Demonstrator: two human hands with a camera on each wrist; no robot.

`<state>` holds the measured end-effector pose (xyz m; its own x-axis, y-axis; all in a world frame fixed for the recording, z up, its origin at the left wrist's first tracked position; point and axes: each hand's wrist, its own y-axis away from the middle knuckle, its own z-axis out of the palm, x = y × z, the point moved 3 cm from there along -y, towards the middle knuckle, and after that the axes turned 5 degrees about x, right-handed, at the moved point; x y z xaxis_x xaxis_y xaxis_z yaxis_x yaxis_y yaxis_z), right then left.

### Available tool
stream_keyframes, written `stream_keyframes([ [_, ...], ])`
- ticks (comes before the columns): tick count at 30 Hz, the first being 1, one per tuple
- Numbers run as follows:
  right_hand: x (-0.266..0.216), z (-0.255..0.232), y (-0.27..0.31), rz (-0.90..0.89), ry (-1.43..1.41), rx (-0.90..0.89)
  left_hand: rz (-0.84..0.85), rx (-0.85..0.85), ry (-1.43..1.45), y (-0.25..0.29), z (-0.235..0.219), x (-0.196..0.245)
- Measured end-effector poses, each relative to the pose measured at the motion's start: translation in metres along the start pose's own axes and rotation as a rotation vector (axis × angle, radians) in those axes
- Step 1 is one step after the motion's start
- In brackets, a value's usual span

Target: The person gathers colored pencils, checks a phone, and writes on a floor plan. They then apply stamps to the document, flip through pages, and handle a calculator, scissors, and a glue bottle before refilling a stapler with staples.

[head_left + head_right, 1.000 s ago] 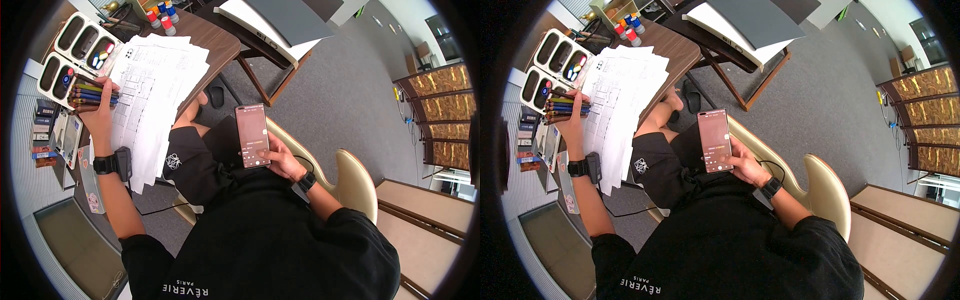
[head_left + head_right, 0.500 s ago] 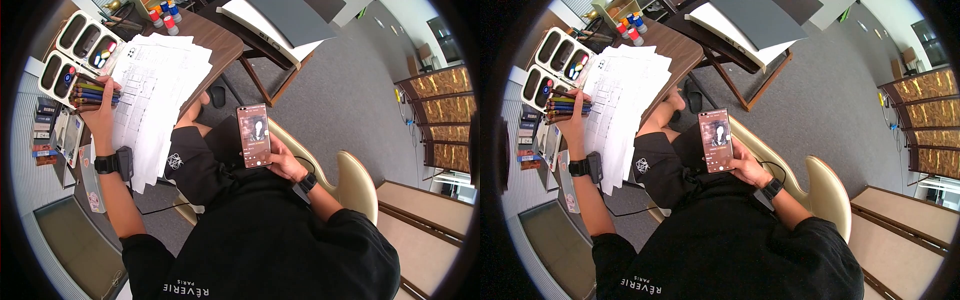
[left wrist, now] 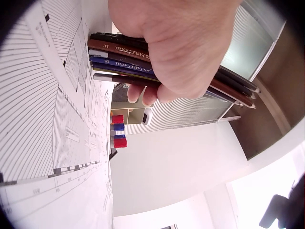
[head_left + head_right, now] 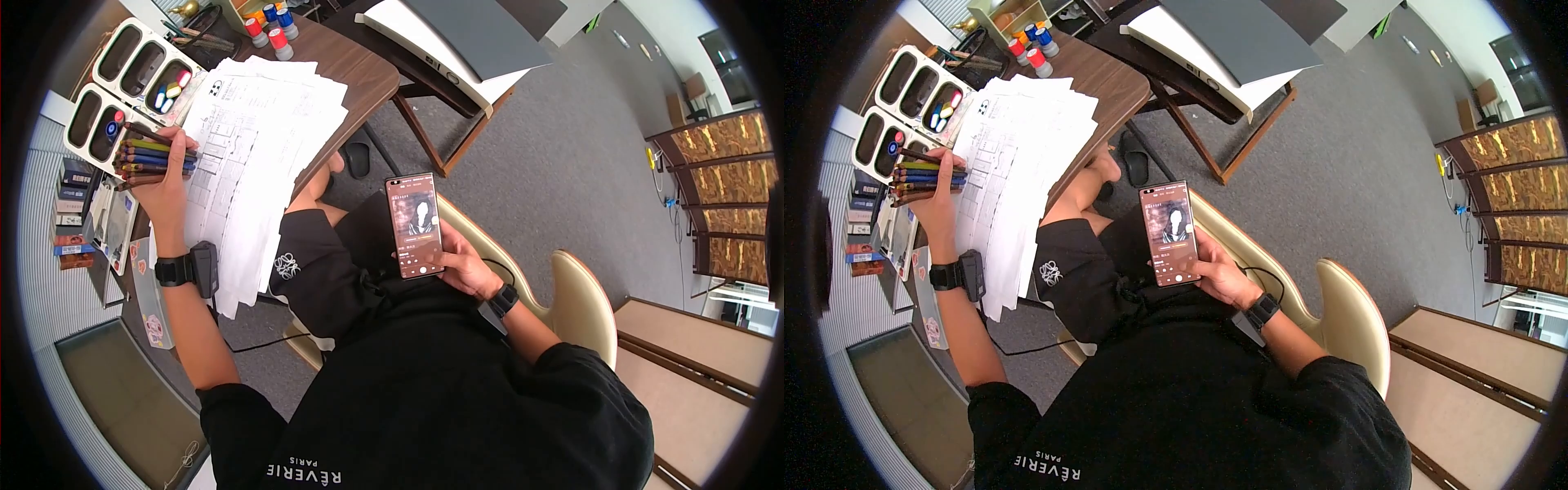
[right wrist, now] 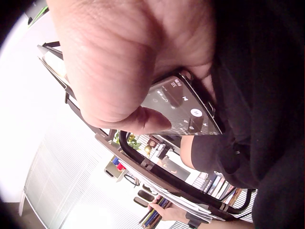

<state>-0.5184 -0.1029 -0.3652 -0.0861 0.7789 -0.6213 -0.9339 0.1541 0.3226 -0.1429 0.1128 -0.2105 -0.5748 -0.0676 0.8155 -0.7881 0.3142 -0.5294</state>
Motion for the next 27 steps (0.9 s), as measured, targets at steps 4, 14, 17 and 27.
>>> stream_keyframes([
  [4, -0.0012, 0.0014, 0.0002, 0.002, -0.001, -0.004, 0.003, -0.006, 0.016, -0.0001, 0.0007, -0.0004],
  [14, -0.004, 0.0031, -0.0008, 0.022, 0.019, -0.002, -0.007, -0.004, 0.023, 0.0, 0.001, -0.0007],
  [17, -0.0042, 0.0036, -0.0006, 0.027, 0.015, -0.001, -0.002, -0.013, 0.024, -0.0004, 0.0008, -0.0013],
  [27, -0.0031, 0.0043, -0.0006, 0.016, 0.001, -0.03, 0.02, -0.017, -0.003, 0.0004, 0.0013, 0.0017],
])
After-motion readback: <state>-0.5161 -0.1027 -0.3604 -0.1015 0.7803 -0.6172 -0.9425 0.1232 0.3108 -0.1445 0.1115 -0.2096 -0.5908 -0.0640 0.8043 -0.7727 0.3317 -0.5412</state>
